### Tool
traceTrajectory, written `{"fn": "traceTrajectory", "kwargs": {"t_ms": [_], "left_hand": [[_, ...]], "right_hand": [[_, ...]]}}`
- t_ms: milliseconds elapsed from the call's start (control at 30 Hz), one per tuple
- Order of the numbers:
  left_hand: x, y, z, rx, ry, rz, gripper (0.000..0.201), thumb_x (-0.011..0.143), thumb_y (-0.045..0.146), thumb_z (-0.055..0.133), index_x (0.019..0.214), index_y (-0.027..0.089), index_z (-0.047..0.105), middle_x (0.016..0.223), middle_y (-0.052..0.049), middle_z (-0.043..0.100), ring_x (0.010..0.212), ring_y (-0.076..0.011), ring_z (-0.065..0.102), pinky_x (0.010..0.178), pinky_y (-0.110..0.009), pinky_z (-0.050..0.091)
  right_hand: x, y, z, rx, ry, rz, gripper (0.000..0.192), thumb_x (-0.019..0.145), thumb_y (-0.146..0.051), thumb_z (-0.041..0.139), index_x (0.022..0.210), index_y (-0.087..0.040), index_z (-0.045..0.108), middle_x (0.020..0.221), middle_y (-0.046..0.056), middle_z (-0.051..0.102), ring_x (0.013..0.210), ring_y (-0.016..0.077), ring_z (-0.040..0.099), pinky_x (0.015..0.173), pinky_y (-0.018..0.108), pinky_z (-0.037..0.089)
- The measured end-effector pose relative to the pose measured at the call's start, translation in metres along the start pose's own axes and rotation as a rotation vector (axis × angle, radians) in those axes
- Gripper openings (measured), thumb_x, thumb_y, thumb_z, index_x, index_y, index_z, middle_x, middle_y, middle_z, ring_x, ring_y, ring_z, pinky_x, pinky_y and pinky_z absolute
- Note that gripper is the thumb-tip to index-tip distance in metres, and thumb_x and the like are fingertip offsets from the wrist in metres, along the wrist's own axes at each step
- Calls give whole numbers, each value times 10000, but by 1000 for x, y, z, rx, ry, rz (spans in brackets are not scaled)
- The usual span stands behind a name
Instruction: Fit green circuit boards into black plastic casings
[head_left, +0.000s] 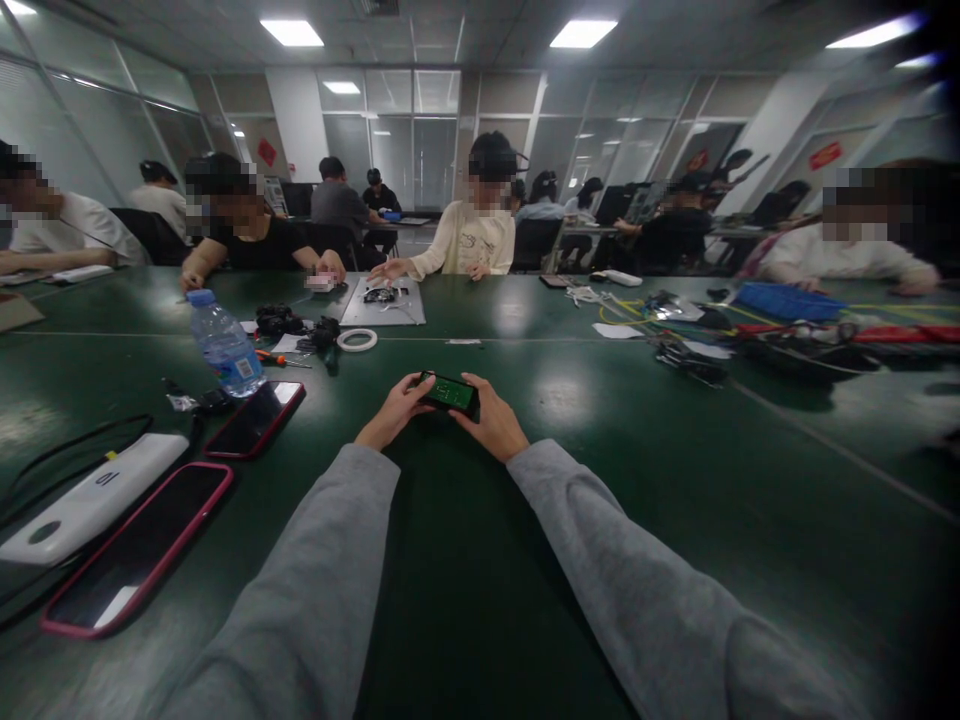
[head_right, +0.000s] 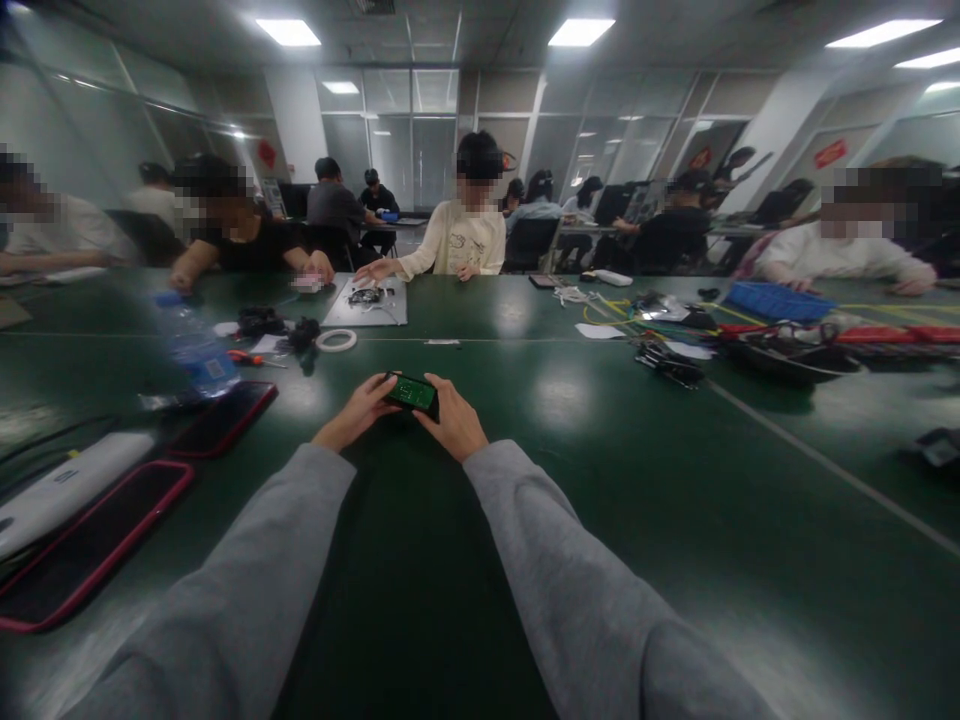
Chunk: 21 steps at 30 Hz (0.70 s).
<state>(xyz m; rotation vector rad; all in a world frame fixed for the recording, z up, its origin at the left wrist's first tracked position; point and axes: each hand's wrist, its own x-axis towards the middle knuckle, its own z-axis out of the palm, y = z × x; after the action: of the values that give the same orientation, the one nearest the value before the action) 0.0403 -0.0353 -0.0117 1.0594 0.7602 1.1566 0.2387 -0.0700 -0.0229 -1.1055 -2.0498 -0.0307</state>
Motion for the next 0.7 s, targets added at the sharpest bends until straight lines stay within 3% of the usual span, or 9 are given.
{"fn": "traceTrajectory", "kwargs": {"t_ms": [333, 700], "left_hand": [[1, -2, -3, 64, -38, 10, 503, 721, 317, 746, 1174, 163, 590, 1010, -82, 633, 830, -126, 624, 673, -207, 526], [4, -7, -7, 77, -45, 32, 515, 713, 309, 750, 1188, 195, 589, 1010, -65, 632, 897, -132, 615, 760, -224, 505]], "right_hand": [[0, 1, 3, -43, -122, 18, 627, 834, -336, 631, 1373, -209, 337, 1256, 102, 498, 1142, 258, 537, 934, 439, 508], [1, 5, 4, -15, -127, 3, 579, 840, -386, 632, 1333, -209, 385, 1218, 91, 511, 1120, 243, 536, 957, 425, 486]]}}
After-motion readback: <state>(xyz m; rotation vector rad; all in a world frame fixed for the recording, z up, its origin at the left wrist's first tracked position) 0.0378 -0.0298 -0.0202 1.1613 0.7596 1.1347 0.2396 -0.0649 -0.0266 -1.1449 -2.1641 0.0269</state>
